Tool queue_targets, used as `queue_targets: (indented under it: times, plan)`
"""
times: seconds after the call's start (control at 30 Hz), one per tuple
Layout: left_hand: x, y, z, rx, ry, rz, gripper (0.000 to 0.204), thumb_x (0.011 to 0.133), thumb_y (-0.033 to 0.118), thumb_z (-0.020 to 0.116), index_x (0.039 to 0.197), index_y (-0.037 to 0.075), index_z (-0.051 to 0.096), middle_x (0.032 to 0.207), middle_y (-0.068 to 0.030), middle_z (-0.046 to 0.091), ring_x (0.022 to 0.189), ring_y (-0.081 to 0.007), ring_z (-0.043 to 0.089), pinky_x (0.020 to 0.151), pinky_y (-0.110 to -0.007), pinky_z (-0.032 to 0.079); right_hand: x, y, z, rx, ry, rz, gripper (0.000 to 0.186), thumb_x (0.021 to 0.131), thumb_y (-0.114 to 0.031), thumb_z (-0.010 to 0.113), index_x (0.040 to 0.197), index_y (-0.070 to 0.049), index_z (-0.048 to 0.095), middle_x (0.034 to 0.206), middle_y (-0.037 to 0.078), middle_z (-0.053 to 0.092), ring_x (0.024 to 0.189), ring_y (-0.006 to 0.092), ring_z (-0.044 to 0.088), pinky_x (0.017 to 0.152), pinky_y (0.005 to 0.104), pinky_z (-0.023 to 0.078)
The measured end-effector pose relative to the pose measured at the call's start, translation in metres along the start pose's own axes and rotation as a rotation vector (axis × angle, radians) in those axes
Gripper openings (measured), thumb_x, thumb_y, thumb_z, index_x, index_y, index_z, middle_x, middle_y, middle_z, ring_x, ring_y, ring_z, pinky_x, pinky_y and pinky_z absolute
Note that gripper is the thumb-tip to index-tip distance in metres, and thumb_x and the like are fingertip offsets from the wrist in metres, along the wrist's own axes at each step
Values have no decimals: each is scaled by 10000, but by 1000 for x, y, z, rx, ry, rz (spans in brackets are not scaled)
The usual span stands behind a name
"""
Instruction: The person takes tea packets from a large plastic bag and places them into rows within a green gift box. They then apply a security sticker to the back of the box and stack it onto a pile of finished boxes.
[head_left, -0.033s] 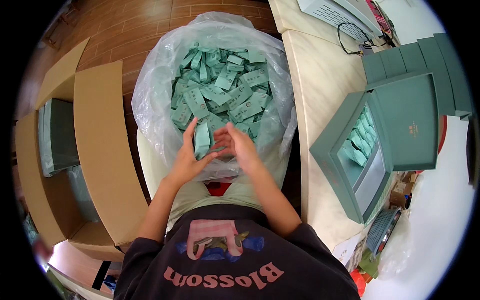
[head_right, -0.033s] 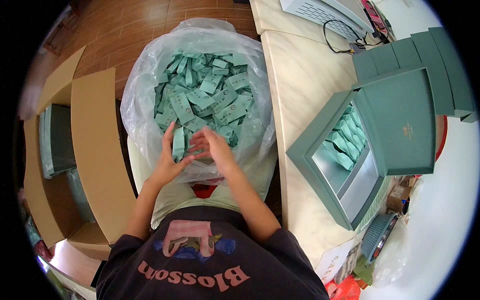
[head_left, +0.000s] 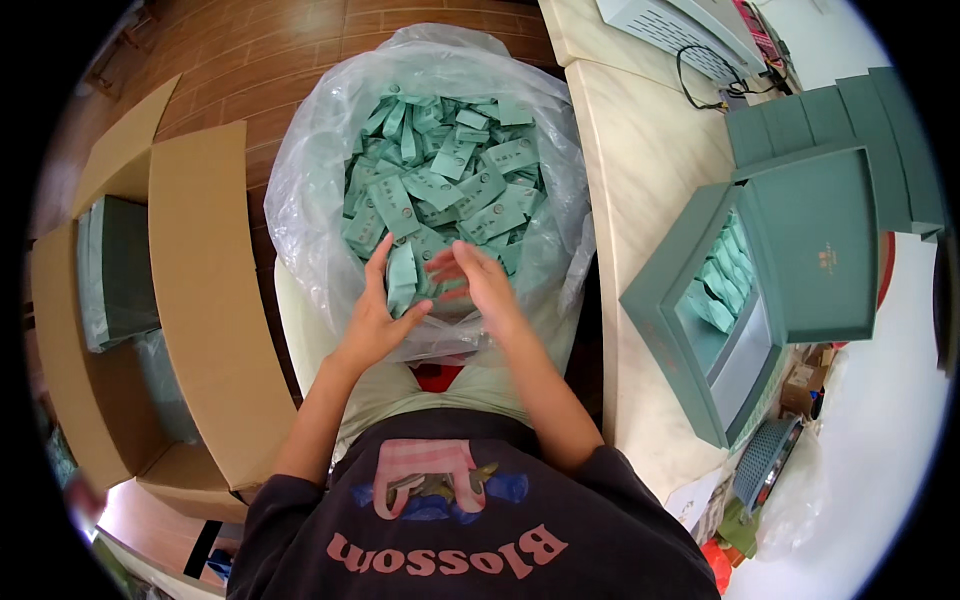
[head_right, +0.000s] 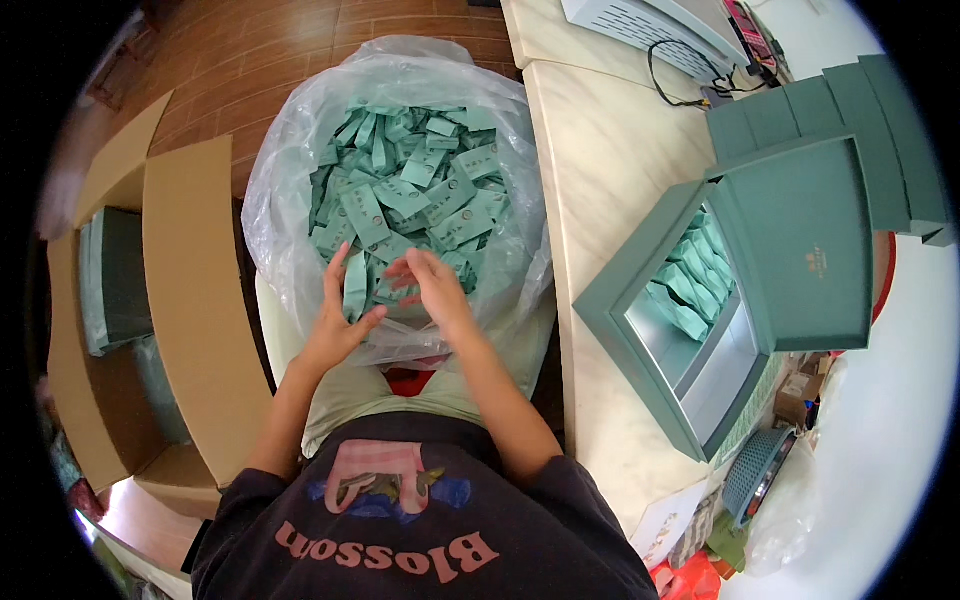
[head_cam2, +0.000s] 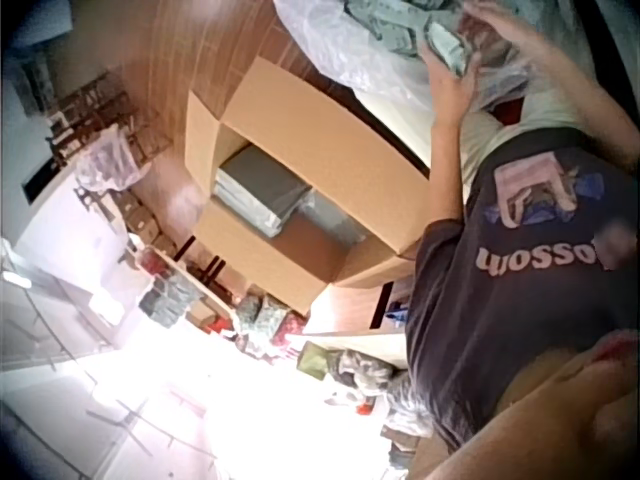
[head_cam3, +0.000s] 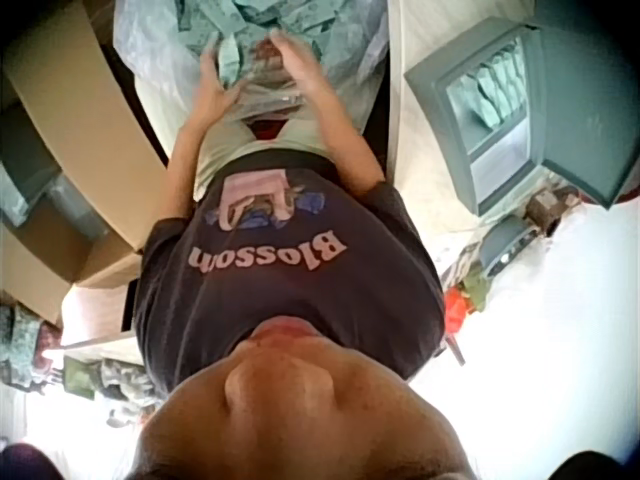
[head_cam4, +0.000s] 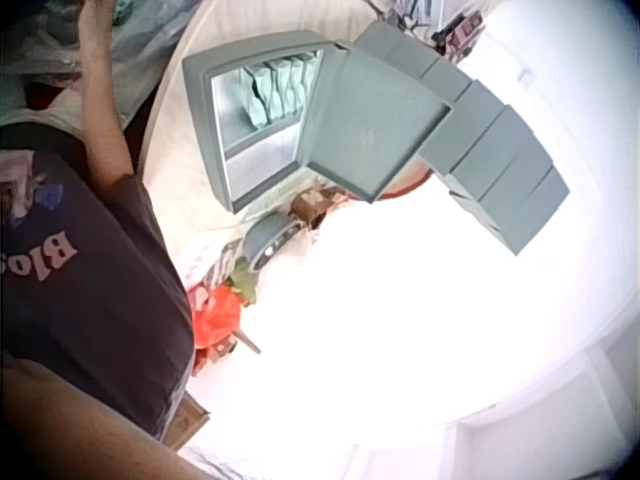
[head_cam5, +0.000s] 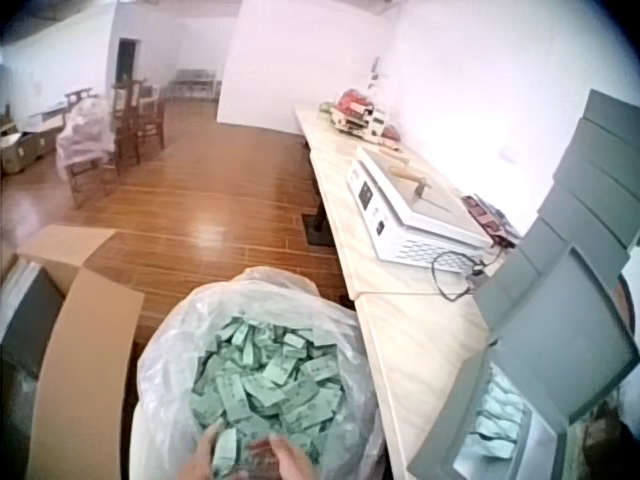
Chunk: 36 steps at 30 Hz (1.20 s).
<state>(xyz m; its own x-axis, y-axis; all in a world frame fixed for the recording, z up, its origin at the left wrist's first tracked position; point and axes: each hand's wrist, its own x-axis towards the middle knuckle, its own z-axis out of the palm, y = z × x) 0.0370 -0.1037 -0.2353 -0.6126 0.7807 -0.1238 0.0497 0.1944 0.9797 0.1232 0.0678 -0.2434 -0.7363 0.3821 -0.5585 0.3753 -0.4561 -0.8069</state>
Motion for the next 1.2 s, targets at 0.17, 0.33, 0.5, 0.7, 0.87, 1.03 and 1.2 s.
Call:
queue_targets:
  times: [0.17,0.33,0.5,0.7,0.87,1.03,1.2]
  plan:
    - [-11,13,-1,-135,94,-228,835,850,201,688,1482,104,151,1277,-136,464,1152,-260,497,985,-380,395,26,38,-28,-1517,281,-481,419,757,-140,685,1149,-43,571,1149,146,585,1180,305,473,994,419,374]
    - [-19,-14,1,-387,160,-315,795,861,236,689,1461,106,183,1009,-73,541,884,-169,575,818,-311,477,45,67,-53,-1730,369,-347,445,704,-66,664,1136,-47,560,1093,148,596,1100,290,532,1004,397,352]
    - [-19,-25,-4,-466,235,-399,758,892,297,655,1455,103,186,1045,-77,553,910,-179,592,826,-325,481,12,14,-14,-903,291,-252,365,760,-77,604,1116,-39,535,1035,94,619,936,241,599,879,352,426]
    - [-14,-44,-3,-696,21,-484,747,910,474,590,1429,81,225,1208,-120,512,996,-198,599,875,-347,483,0,4,10,-121,-266,-31,384,806,-78,571,1183,-52,506,1049,56,547,959,150,517,811,288,441]
    - [-11,-22,-8,-840,-59,-533,647,918,525,540,1334,51,395,1142,-123,602,982,-217,626,817,-375,533,10,9,26,-649,-36,-385,454,792,-158,674,1201,-44,512,1136,126,535,1073,250,504,911,356,411]
    - [-23,-17,-21,-797,34,-588,593,932,481,542,1314,49,406,1045,-138,642,908,-211,637,767,-357,544,67,11,-22,-1411,583,-580,465,780,-159,682,1204,-44,529,1212,165,509,1107,337,487,933,441,395]
    - [-26,-16,-22,-773,36,-582,557,938,466,542,1286,47,428,1038,-140,644,889,-206,634,764,-353,541,92,32,-81,-1688,539,-416,263,780,-78,602,1040,-40,607,1048,127,560,1015,308,516,863,430,414]
